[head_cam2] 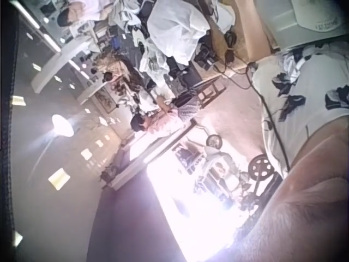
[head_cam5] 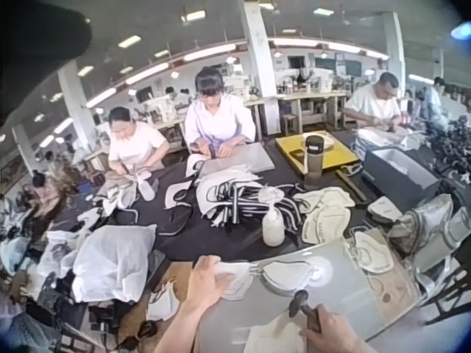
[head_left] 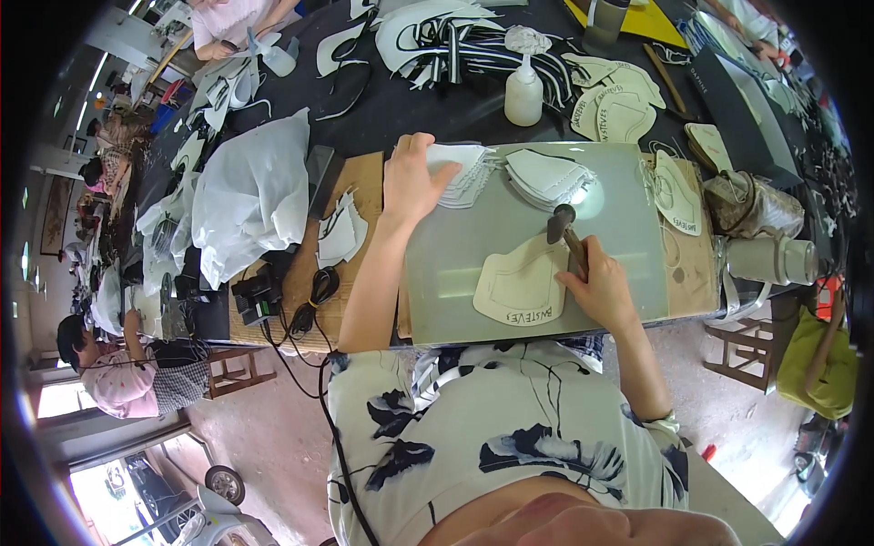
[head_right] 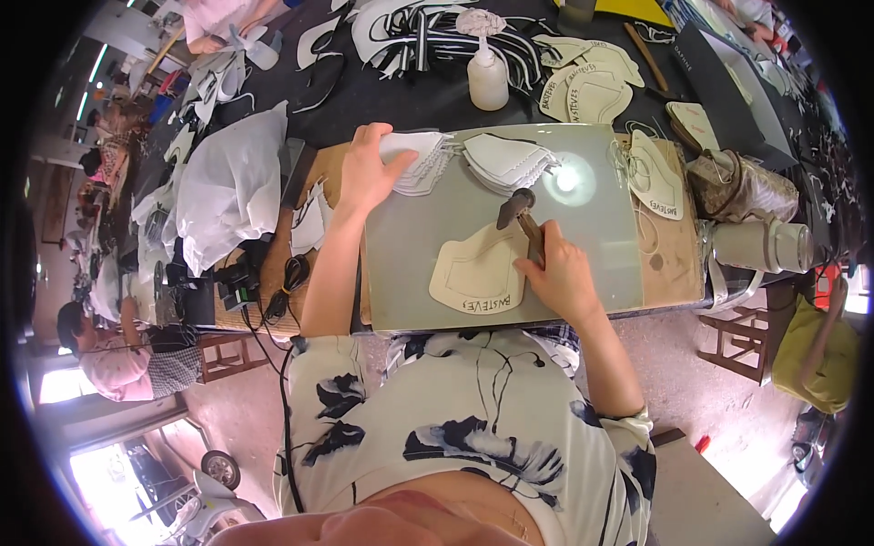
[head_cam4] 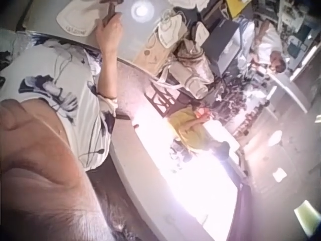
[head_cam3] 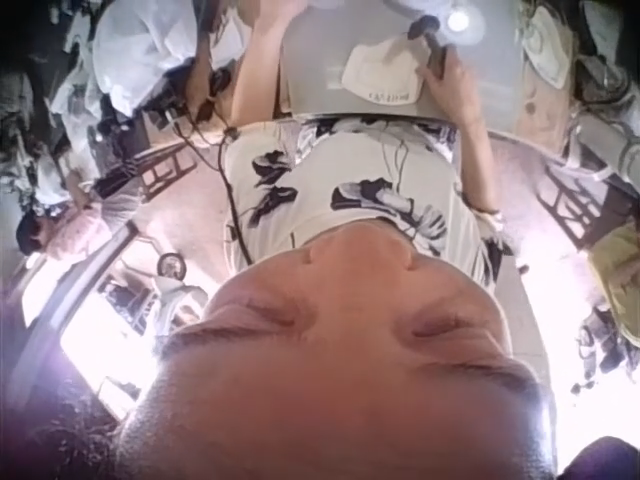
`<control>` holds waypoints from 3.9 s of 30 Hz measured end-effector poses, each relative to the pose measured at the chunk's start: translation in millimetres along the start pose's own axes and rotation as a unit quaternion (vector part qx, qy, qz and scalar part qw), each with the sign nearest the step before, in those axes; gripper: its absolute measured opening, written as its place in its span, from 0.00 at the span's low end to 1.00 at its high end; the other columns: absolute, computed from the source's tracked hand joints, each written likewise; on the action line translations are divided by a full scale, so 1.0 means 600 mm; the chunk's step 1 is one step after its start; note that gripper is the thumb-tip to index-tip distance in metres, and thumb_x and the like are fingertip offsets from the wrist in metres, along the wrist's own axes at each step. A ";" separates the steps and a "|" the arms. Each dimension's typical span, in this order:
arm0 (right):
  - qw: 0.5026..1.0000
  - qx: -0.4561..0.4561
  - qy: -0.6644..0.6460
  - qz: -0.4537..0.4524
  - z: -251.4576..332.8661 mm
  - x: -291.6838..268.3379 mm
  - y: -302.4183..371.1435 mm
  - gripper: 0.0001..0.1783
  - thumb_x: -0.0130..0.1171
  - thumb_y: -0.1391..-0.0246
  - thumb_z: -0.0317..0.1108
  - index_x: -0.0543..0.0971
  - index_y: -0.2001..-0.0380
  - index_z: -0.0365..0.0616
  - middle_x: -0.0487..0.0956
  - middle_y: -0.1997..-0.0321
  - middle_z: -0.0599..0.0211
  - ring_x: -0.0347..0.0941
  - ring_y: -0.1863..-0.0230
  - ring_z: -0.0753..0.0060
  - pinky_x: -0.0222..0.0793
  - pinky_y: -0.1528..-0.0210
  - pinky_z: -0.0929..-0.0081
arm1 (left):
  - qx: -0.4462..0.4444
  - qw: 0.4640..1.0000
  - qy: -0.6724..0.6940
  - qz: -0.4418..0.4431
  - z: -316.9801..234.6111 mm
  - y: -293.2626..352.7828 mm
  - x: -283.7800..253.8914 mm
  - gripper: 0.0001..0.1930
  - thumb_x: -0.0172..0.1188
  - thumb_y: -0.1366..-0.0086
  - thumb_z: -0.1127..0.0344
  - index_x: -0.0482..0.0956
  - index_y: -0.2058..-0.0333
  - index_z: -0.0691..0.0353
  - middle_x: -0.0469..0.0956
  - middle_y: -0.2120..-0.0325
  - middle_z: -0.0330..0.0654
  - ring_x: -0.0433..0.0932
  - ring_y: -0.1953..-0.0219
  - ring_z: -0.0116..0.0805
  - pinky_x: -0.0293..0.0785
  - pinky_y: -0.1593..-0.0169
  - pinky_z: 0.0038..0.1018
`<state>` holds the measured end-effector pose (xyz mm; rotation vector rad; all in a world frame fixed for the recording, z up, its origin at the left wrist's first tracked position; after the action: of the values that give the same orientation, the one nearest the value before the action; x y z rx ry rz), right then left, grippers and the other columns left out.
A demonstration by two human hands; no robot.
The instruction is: Hammering shoe upper components to flatten seams or secure layers at a workstation.
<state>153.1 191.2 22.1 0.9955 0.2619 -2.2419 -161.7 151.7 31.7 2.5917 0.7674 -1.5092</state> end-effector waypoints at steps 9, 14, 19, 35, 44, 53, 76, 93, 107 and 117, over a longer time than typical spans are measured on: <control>1.000 0.006 0.006 0.019 0.012 -0.002 0.005 0.24 0.69 0.53 0.34 0.64 0.62 0.38 0.76 0.77 0.52 0.75 0.69 0.42 0.69 0.66 0.55 | 0.143 0.979 -0.016 -0.141 -0.016 0.020 -0.029 0.19 0.71 0.49 0.63 0.75 0.60 0.59 0.73 0.57 0.46 0.71 0.50 0.48 0.63 0.44 0.41; 0.999 -0.012 -0.020 -0.034 -0.010 -0.012 -0.002 0.26 0.72 0.58 0.37 0.68 0.63 0.37 0.73 0.76 0.53 0.73 0.71 0.48 0.66 0.68 0.60 | 0.093 0.976 0.075 -0.180 -0.043 0.063 -0.040 0.10 0.67 0.40 0.67 0.75 0.65 0.63 0.79 0.69 0.43 0.80 0.69 0.40 0.75 0.66 0.31; 0.995 0.022 -0.087 0.037 -0.009 -0.024 0.000 0.27 0.73 0.60 0.37 0.68 0.62 0.37 0.75 0.73 0.54 0.74 0.69 0.48 0.67 0.67 0.60 | -0.087 0.907 0.402 0.086 -0.097 0.146 0.003 0.14 0.67 0.39 0.67 0.72 0.63 0.67 0.81 0.72 0.42 0.79 0.73 0.23 0.76 0.75 0.23; 0.999 0.017 -0.048 0.011 -0.014 -0.007 0.007 0.25 0.71 0.59 0.33 0.64 0.65 0.38 0.74 0.76 0.56 0.73 0.70 0.46 0.66 0.67 0.58 | -0.099 0.921 0.348 0.143 -0.175 0.234 0.076 0.26 0.70 0.46 0.72 0.64 0.53 0.66 0.83 0.66 0.50 0.81 0.66 0.29 0.78 0.61 0.24; 0.999 0.017 -0.043 0.005 -0.015 -0.005 0.008 0.25 0.70 0.59 0.32 0.66 0.63 0.37 0.74 0.76 0.55 0.74 0.70 0.46 0.67 0.66 0.59 | -0.111 0.912 0.354 0.173 -0.162 0.237 0.086 0.26 0.70 0.47 0.72 0.64 0.53 0.66 0.83 0.66 0.51 0.82 0.65 0.31 0.78 0.61 0.25; 0.999 0.015 -0.040 0.004 -0.016 -0.002 0.008 0.24 0.69 0.57 0.31 0.66 0.62 0.37 0.74 0.77 0.56 0.74 0.70 0.47 0.67 0.67 0.58 | -0.088 0.942 0.278 0.164 -0.171 0.234 0.082 0.26 0.70 0.47 0.69 0.64 0.53 0.66 0.83 0.65 0.55 0.84 0.63 0.38 0.78 0.59 0.29; 0.999 -0.016 0.011 0.045 0.020 0.015 0.015 0.28 0.71 0.53 0.38 0.63 0.60 0.38 0.75 0.75 0.49 0.74 0.68 0.41 0.68 0.66 0.56 | -0.111 0.926 0.269 0.240 -0.121 0.206 0.034 0.28 0.69 0.47 0.69 0.66 0.50 0.71 0.81 0.79 0.44 0.79 0.77 0.29 0.74 0.71 0.25; 0.999 -0.025 0.018 0.042 0.016 0.017 0.016 0.28 0.71 0.52 0.39 0.63 0.59 0.39 0.76 0.73 0.48 0.74 0.67 0.41 0.68 0.64 0.55 | -0.079 0.923 0.184 0.328 -0.131 0.190 0.041 0.24 0.69 0.48 0.70 0.68 0.55 0.71 0.80 0.78 0.45 0.80 0.76 0.36 0.74 0.69 0.29; 0.996 -0.018 -0.016 0.081 0.000 -0.006 0.033 0.28 0.70 0.55 0.33 0.63 0.58 0.37 0.76 0.69 0.46 0.74 0.62 0.39 0.67 0.62 0.55 | -0.083 0.921 0.276 0.261 -0.157 0.196 0.059 0.25 0.73 0.50 0.64 0.73 0.56 0.69 0.82 0.76 0.43 0.76 0.78 0.27 0.71 0.71 0.25; 0.996 -0.019 -0.020 0.082 0.000 -0.008 0.030 0.28 0.70 0.55 0.33 0.63 0.58 0.38 0.76 0.70 0.48 0.74 0.63 0.39 0.67 0.63 0.56 | -0.122 0.923 0.260 0.258 -0.152 0.206 0.067 0.26 0.74 0.50 0.65 0.73 0.56 0.68 0.82 0.75 0.43 0.76 0.76 0.26 0.73 0.70 0.24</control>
<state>167.1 179.9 27.3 0.9173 0.1968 -2.0971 -18.2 84.6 21.0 2.7050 0.2202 -0.5530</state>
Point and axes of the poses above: each hand's wrist, its own y-axis away from the middle knuckle, its own x-axis out of the palm, z = x × y, the point moved 4 cm from there along -y, towards the middle knuckle
